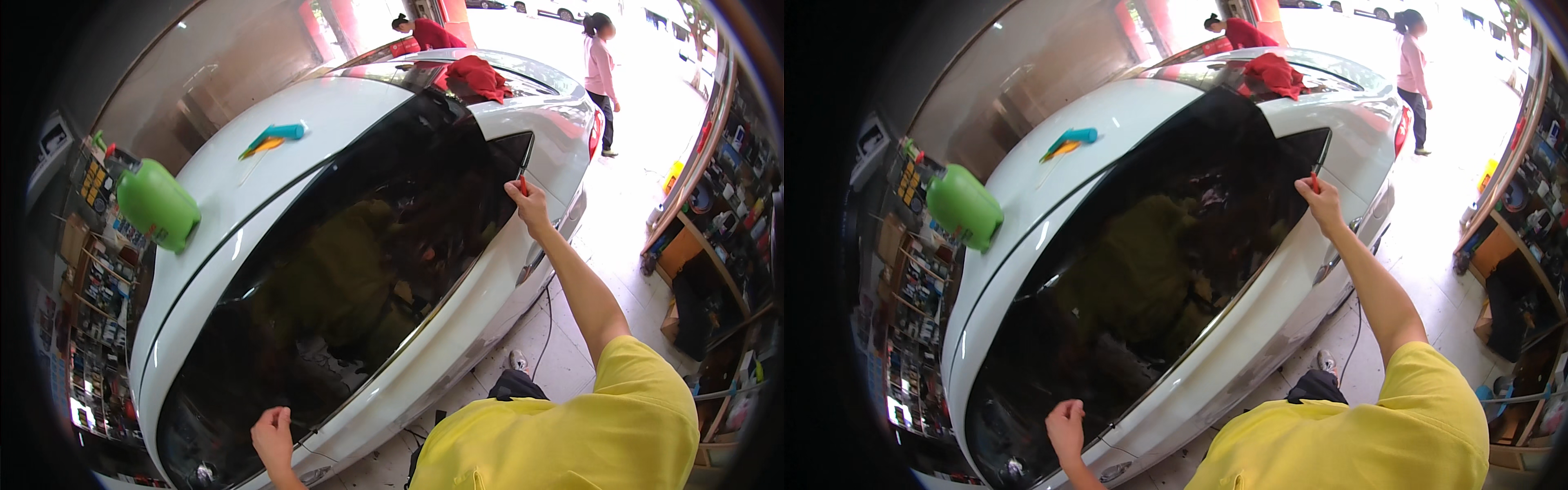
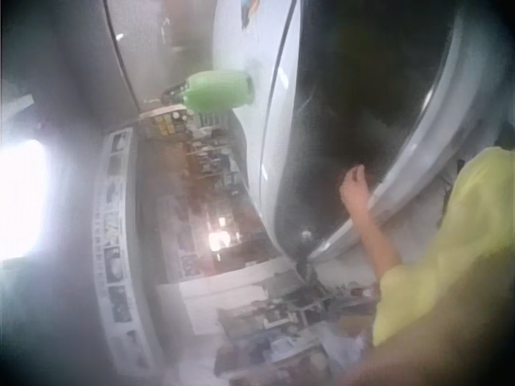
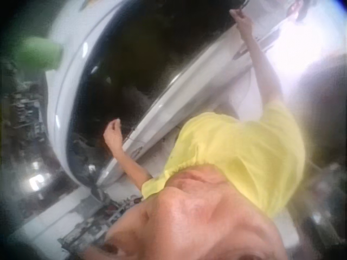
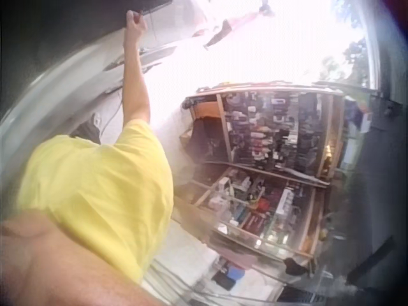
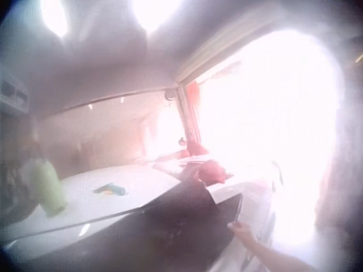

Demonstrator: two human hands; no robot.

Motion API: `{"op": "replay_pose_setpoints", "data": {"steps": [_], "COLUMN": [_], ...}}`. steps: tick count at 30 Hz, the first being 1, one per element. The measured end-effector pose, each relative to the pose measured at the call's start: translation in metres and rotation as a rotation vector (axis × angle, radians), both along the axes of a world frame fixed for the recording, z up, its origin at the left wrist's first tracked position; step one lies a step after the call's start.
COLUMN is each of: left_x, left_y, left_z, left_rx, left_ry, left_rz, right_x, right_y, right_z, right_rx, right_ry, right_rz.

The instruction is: The person applies a dark tint film to the rear window of a white car. They smooth the film with a squeegee, trim the edges with a utility knife, and use a spray bottle to wet the surface. The person works along the window perimeter and corners, removing excess film.

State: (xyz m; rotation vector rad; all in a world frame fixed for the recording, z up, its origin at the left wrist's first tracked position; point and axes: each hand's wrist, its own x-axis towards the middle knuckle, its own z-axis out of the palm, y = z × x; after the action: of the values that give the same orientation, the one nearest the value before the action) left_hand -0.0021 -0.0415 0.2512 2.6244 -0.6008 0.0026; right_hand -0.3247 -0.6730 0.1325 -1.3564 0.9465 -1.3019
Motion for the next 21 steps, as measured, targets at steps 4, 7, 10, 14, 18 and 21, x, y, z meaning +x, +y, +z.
{"op": "replay_pose_setpoints", "data": {"steps": [4,7,10,14,18,21], "left_x": [-0.024,-0.038,-0.045,-0.047,-0.049,-0.046], "left_y": [-0.097,-0.178,-0.258,-0.351,-0.418,-0.444], "left_z": [0.065,0.098,0.125,0.152,0.167,0.175], "left_rx": [-0.303,-0.337,-0.372,-0.285,-0.161,-0.04], "left_ry": [-0.151,-0.29,-0.403,-0.642,-0.681,-0.552], "left_rz": [-0.263,-0.372,-0.528,-0.637,-0.68,-0.632], "right_x": [-0.001,0.001,-0.002,0.011,0.056,0.085], "right_y": [-0.033,-0.055,-0.07,-0.105,-0.156,-0.177], "right_z": [0.038,0.065,0.085,0.115,0.165,0.195], "right_rx": [-0.058,-0.024,-0.102,-0.343,-0.513,-0.343], "right_ry": [0.125,0.257,0.457,0.38,0.259,0.28], "right_rz": [0.183,0.317,0.32,0.186,0.303,0.613]}}
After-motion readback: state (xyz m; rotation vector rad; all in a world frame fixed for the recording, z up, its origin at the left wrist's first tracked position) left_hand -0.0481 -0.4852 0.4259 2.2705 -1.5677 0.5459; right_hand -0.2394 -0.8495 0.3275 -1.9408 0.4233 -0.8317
